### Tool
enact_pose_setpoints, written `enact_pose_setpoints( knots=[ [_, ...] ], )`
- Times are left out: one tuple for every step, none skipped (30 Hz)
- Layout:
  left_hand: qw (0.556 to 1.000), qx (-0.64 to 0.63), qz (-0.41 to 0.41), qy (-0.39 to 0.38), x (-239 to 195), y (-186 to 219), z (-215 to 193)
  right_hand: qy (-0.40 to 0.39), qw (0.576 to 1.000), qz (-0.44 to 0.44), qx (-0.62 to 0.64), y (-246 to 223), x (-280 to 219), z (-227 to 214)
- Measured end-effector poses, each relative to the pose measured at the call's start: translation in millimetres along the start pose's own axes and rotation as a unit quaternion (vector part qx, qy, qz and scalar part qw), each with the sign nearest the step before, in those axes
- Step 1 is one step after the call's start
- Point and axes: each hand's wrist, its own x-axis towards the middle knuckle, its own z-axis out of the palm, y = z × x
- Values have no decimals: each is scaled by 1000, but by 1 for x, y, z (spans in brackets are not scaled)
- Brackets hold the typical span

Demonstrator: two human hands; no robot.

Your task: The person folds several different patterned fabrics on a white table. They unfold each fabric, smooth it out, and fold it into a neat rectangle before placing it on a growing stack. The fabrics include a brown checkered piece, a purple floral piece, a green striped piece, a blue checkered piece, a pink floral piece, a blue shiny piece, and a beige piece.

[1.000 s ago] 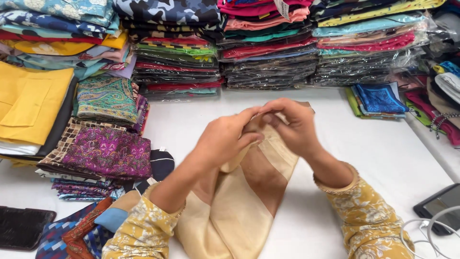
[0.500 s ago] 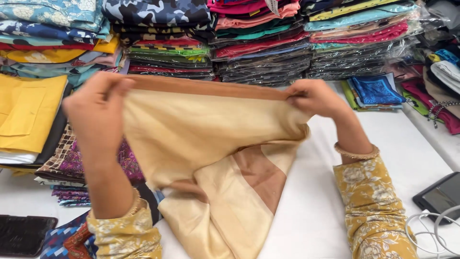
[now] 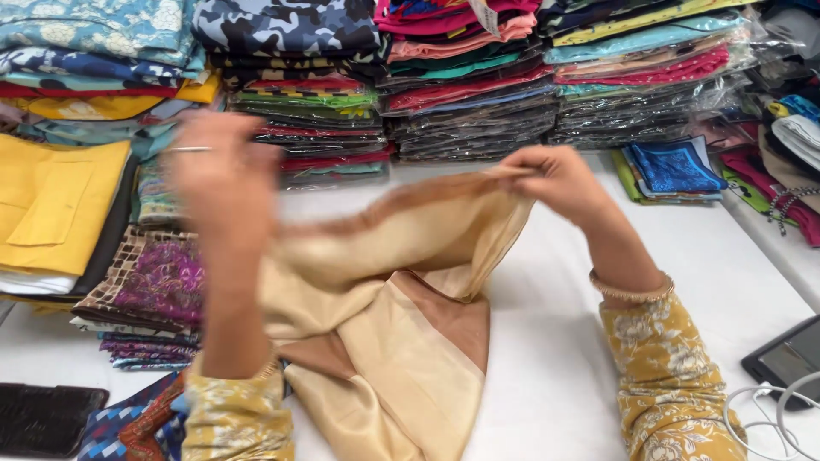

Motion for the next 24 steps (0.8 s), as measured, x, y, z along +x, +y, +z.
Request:
enact_pose_setpoints(
  knots=[
    [1000,3,-3,0,-2,28,7,-4,1000,-1,0,-14,-5,15],
    [979,-184,13,-83,-4,56,15,-26,1000,-7,-5,-27,-11,30],
    [917,-364,30,-161,-6,84,23,-49,999,-14,-10,-40,-17,46],
    [918,-364,25,-158,-11,98,25,-54,998,-13,-12,-47,-22,51],
    [885,-411,10,-218,-15,113,27,-65,997,-38,-31,-53,-28,55],
    [846,-457,-4,-276,-18,127,30,-74,994,-63,-50,-59,-33,59],
    [846,-458,-8,-273,-18,129,29,-78,994,-62,-52,-59,-33,57],
    [812,-465,-107,-336,-18,130,29,-76,994,-70,-48,-58,-34,55],
    [764,-466,-203,-396,-17,132,28,-73,993,-78,-43,-58,-34,52],
    [765,-465,-203,-396,-16,129,27,-74,993,-79,-42,-56,-34,51],
    [782,-455,-190,-382,-16,126,26,-74,994,-85,-11,-54,-35,49],
    [798,-444,-175,-367,-14,123,25,-72,993,-91,20,-53,-34,47],
    [800,-443,-174,-366,-13,124,24,-72,993,-93,20,-55,-35,50],
    [770,-465,-201,-388,-13,125,23,-72,993,-97,18,-56,-36,52],
    [738,-486,-228,-409,-12,126,22,-73,992,-100,16,-58,-37,54],
    [738,-487,-228,-408,-16,124,27,-74,992,-100,15,-66,-39,58],
    [732,-512,-211,-396,-20,122,33,-47,991,-119,-35,-73,-40,62],
    [726,-537,-194,-383,-25,120,38,-21,987,-138,-85,-81,-42,67],
    [726,-538,-195,-381,-24,120,39,-24,986,-138,-86,-83,-43,68],
    [726,-531,-217,-380,-24,118,39,19,971,-191,-140,-85,-44,69],
    [726,-523,-238,-377,-23,117,40,61,949,-243,-192,-87,-46,69],
    [727,-523,-238,-376,-23,117,40,60,949,-244,-192,-88,-47,71],
    [721,-540,-235,-365,-22,117,40,68,937,-272,-206,-89,-49,72],
    [715,-556,-232,-354,-22,118,40,77,925,-300,-220,-90,-52,73]
  ],
)
